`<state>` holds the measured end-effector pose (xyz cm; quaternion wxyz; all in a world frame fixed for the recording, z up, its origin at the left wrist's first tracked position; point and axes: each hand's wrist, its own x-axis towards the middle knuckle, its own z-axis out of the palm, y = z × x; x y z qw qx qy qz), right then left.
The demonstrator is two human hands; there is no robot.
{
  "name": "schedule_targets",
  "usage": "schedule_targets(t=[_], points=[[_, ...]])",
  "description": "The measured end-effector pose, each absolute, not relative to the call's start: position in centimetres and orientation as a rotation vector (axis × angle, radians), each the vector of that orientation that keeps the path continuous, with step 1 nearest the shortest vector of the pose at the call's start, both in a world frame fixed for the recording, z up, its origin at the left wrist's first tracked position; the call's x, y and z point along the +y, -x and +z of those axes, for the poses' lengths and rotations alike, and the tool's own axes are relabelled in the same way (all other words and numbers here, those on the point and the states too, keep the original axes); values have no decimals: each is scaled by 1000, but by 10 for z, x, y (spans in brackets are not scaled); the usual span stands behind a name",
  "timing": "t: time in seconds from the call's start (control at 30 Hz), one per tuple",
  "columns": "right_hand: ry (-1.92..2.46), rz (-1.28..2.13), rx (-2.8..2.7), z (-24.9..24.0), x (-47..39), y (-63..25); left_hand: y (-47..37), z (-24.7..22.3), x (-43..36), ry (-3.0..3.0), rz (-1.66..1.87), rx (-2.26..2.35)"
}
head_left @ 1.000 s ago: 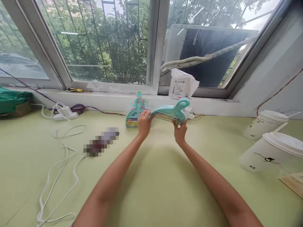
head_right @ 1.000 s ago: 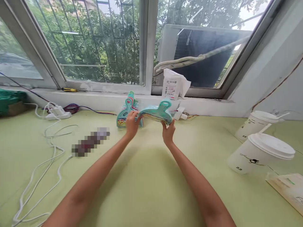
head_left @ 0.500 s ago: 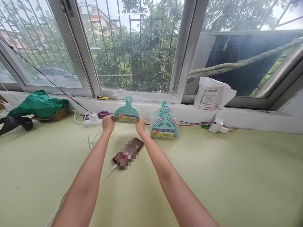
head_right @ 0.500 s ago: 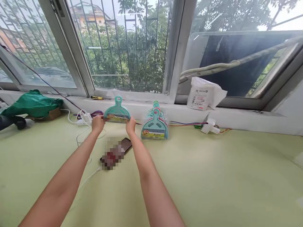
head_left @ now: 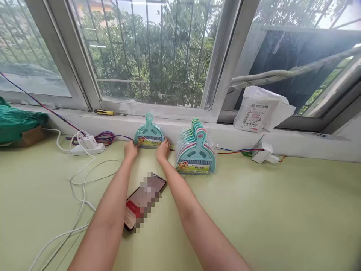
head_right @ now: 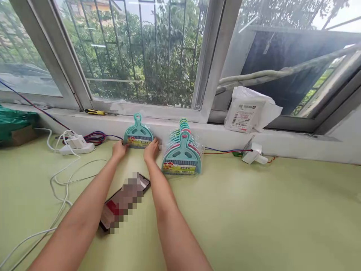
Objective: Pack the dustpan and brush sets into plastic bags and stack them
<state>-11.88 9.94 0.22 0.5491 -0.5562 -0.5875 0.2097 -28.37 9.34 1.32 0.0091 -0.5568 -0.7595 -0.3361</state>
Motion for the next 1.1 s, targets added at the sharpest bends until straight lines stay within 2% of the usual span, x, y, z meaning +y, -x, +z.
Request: schedule_targets(t=[0.17, 0.3, 0.43, 0.53, 0.7, 0.8, 0.9, 0.97, 1.1], points=[[1256, 610, -1380, 7, 91, 121, 285, 25, 80, 1620, -1066, -2368], [1135, 625, -1501, 30, 61, 122, 274, 44, 54, 1474, -1130, -2415], [947, 469, -1688, 69, -3, 91, 246, 64, 21, 1287, -1373, -2213], [910, 344, -1734, 82, -53, 36, 212, 72, -1, 1564, -1429, -2084], [1356, 108, -1212, 47, -82, -82, 141, 64, -27, 2411, -1229, -1931], [1488, 321, -1302, 18, -75, -126, 102, 52, -41, 2484, -1188, -2050], [1438, 513, -1323, 5, -69, -140, 74, 42, -57, 2335, -1310, -2135], [1424, 516, -1224, 4, -72, -140, 60, 38, -71, 2415, -1432, -2128], [1473, 449, -1311, 8, -102, -148, 35, 31, -107, 2694, -1961, -2189]])
